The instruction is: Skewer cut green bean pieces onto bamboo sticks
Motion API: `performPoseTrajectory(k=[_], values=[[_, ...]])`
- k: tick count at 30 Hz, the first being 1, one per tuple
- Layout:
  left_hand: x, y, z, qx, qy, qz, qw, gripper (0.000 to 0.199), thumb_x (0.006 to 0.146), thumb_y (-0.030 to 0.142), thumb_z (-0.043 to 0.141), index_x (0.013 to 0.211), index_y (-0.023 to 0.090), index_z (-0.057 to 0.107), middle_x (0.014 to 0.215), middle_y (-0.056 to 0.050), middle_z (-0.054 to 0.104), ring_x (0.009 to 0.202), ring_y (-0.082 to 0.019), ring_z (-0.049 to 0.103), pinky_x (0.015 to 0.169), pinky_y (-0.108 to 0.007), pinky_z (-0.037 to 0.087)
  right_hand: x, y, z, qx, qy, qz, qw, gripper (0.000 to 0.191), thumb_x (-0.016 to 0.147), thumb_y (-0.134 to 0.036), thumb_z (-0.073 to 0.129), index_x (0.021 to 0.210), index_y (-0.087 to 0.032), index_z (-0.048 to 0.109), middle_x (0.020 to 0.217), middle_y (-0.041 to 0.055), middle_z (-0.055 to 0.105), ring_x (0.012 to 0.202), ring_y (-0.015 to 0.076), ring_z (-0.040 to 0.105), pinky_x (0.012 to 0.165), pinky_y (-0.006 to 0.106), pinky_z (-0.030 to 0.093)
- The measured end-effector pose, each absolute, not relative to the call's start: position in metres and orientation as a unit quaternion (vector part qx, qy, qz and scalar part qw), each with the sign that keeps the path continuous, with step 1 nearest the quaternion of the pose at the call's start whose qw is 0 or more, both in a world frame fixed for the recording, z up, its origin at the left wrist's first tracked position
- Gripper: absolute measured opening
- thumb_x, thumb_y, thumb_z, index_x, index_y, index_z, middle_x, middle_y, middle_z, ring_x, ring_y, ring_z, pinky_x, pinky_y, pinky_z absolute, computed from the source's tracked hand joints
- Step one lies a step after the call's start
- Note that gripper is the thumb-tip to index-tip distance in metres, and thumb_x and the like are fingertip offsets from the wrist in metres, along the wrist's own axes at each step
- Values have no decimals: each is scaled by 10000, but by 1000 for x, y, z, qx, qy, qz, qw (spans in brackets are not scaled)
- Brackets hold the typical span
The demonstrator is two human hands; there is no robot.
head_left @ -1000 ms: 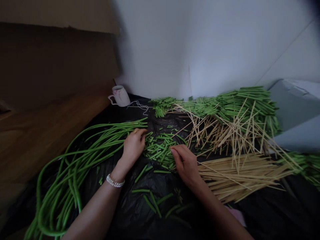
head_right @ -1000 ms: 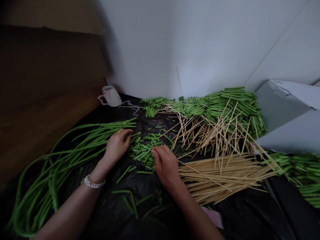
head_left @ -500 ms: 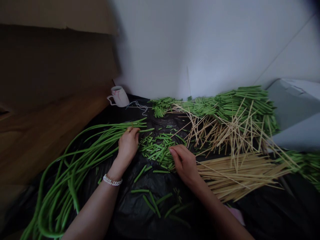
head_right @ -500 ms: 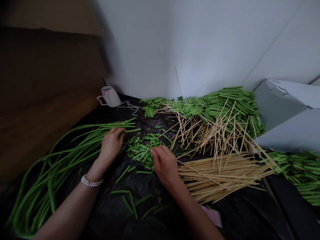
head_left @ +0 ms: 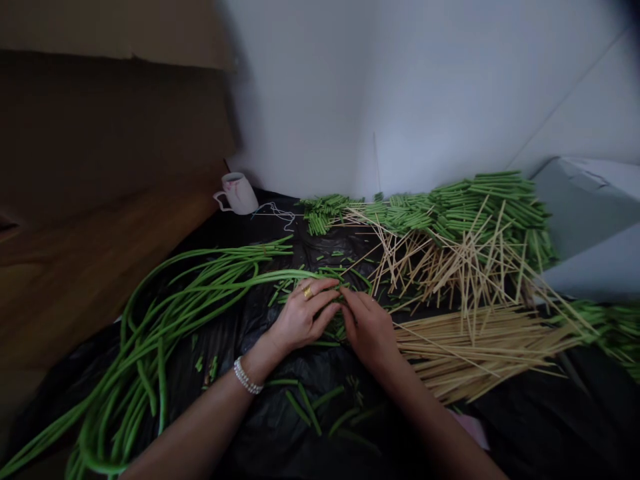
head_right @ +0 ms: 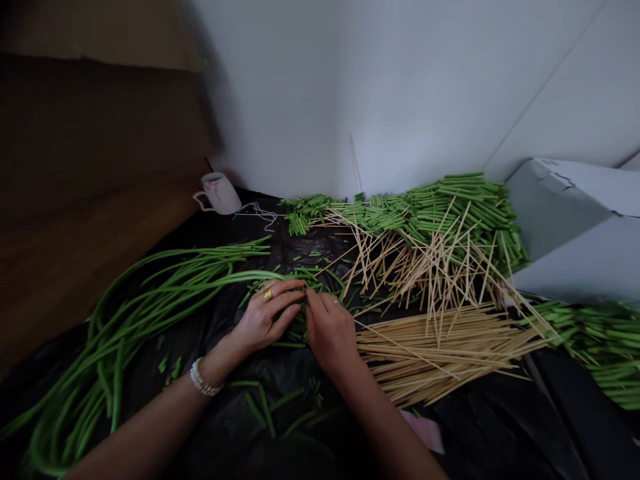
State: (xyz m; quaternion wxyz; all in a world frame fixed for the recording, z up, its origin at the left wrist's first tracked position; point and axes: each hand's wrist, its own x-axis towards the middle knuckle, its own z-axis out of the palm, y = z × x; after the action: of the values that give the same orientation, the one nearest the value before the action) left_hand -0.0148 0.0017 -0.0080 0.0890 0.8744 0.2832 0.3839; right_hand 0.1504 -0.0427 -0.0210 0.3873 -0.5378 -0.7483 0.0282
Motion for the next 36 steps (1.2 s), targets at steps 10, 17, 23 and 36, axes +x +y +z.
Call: performPoseTrajectory(k=[10, 17, 23, 36], values=[[-14, 5, -2, 855, 386, 340, 62, 515, 881, 240, 518, 1383, 231, 403, 1515, -138, 265, 1360, -270, 325, 1060, -448, 355, 167, -30, -6, -604, -543, 232, 536, 128, 812, -306, 564, 849, -187, 597, 693, -1, 613, 551, 123, 545, 533, 251, 456], [-47, 35, 6, 724, 535, 436, -3, 558, 859, 284, 552, 1387, 237, 379, 1545, -135, 158, 1346, -293, 345, 1079, -461, 334, 192, -18, -3, -552, -289, 366, 692, 246, 716, -346, 683, 850, -188, 552, 544, -67, 556, 443, 89, 499, 436, 203, 417], [-44, 33, 5, 707, 521, 469, 95, 529, 871, 310, 526, 1378, 224, 403, 1500, -152, 275, 1006, -198, 611, 838, -343, 519, 185, -17, -3, -478, -221, 512, 679, 287, 618, -314, 753, 781, -183, 556, 623, -41, 625, 475, 69, 519, 437, 177, 412], [-14, 9, 8, 636, 378, 292, 606, 331, 829, 447, 583, 815, 139, 704, 597, -2, 623, 443, -65, 450, 433, -189, 299, 168, -33, 0, -386, -346, 688, 507, 252, 645, -286, 778, 866, -191, 705, 802, -10, 682, 540, 54, 463, 450, 171, 314]])
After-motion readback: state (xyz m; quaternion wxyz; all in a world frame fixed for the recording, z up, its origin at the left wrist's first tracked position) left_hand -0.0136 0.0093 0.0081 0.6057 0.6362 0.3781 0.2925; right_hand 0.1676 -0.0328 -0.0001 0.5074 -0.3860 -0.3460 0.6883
